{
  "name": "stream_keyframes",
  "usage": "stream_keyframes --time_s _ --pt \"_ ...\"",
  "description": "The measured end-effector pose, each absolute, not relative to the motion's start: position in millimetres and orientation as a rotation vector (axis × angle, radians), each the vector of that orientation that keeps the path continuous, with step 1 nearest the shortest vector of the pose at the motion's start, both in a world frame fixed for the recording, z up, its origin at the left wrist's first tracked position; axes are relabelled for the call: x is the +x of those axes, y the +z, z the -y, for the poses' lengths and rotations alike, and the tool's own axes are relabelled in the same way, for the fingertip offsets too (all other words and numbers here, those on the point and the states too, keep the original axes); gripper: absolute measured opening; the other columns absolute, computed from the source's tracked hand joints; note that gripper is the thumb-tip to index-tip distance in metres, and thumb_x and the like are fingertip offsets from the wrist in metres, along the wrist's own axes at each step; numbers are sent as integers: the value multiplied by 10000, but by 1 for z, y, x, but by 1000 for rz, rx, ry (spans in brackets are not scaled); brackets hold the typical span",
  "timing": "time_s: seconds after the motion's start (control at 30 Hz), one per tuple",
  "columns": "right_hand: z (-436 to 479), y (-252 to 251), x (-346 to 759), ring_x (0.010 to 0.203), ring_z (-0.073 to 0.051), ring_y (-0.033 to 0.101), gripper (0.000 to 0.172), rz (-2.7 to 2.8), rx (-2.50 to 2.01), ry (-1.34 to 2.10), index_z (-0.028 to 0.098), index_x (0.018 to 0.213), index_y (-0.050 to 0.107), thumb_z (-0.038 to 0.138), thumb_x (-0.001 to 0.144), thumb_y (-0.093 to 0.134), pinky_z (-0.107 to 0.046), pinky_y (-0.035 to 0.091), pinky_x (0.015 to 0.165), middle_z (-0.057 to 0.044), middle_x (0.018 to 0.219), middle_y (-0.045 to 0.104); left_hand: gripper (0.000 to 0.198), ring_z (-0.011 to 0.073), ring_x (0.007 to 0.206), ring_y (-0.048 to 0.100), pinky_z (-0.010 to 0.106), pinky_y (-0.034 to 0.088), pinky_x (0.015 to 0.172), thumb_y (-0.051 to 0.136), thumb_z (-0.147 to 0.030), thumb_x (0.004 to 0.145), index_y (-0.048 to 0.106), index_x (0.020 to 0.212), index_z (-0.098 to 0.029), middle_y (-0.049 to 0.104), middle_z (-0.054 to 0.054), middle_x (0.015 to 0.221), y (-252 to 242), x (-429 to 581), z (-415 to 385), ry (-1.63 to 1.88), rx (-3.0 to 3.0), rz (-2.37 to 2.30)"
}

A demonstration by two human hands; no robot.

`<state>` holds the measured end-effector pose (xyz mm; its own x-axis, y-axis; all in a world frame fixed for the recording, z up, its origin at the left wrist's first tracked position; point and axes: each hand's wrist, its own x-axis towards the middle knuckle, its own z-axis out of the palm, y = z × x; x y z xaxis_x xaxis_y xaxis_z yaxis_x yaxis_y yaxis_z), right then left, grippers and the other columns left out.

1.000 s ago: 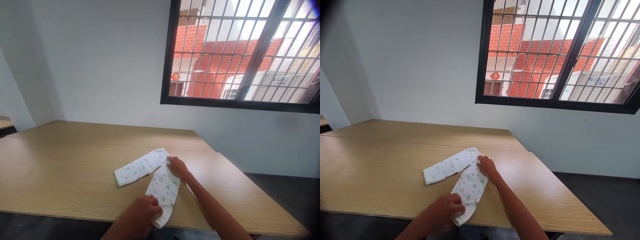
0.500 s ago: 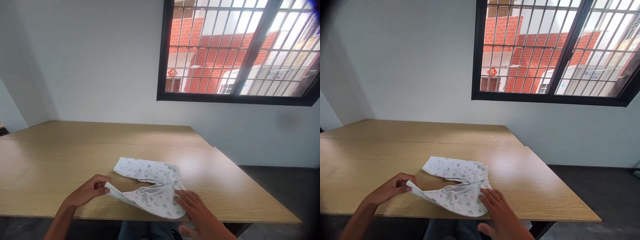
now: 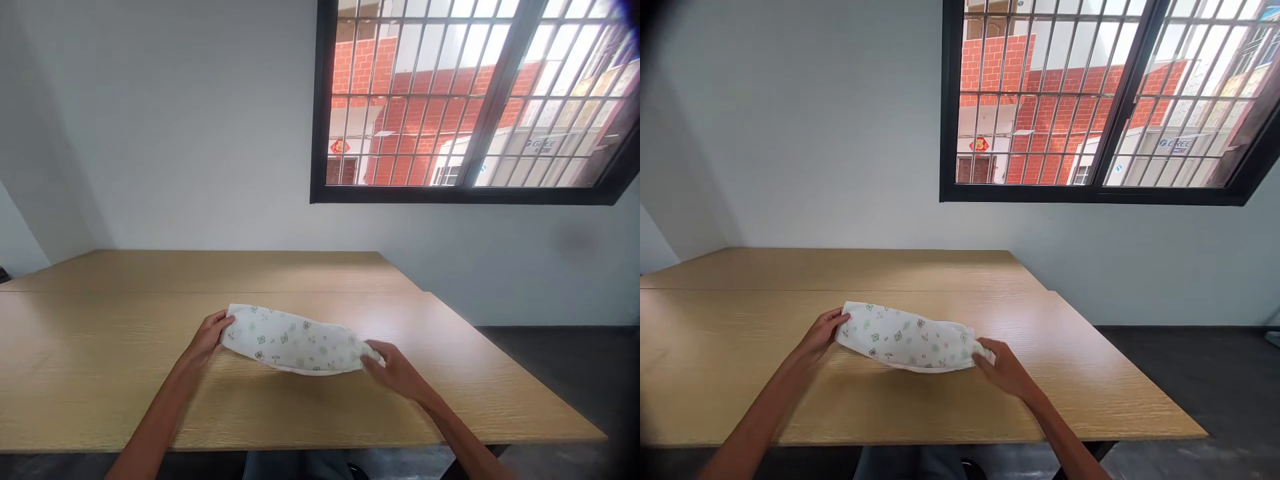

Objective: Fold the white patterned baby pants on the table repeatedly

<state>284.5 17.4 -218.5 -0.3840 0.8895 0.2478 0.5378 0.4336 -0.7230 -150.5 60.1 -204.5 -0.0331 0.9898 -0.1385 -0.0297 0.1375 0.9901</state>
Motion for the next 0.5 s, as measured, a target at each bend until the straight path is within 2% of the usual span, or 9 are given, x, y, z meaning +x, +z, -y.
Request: stream_keyframes --time_s 0.03,0.07,0.2,0.37,0.5 --pt "-28 -216 281 762 -151 516 385 1983 -1205 782 119 849 573 486 930 490 -253 430 683 -49 823 560 622 61 721 519 132 422 598 703 -503 588 581 1098 -168 613 31 919 -213 -151 -70 1139 1074 -1305" --pt "-38 -214 276 718 -135 488 407 1895 -1191 850 116 827 549 511 917 506 -237 405 637 -37 783 528 577 60 704 514 133 408 590 679 -506 591 590 1040 -155 606 25 891 -223 -151 -79 1119 1105 -1340" --pt "-75 -217 260 635 -114 458 428 1636 -1279 1041 113 963 555 526 848 538 -210 339 538 -16 755 508 423 27 605 415 134 309 553 559 -529 637 540 782 -133 489 -27 690 -262 -162 -104 1009 1334 -1519" --pt "-99 -230 254 685 -125 468 277 1693 -1558 602 133 906 611 386 823 535 -240 338 626 -21 783 565 375 15 610 356 143 234 576 454 -529 733 458 700 -155 430 -40 644 -268 -169 -105 933 1628 -1775" --pt "-106 -233 252 702 -134 470 200 1723 -1704 455 142 923 611 322 839 587 -242 337 655 -15 765 563 348 14 606 348 153 236 603 415 -500 768 419 689 -161 443 -42 645 -260 -161 -100 830 1664 -1893"
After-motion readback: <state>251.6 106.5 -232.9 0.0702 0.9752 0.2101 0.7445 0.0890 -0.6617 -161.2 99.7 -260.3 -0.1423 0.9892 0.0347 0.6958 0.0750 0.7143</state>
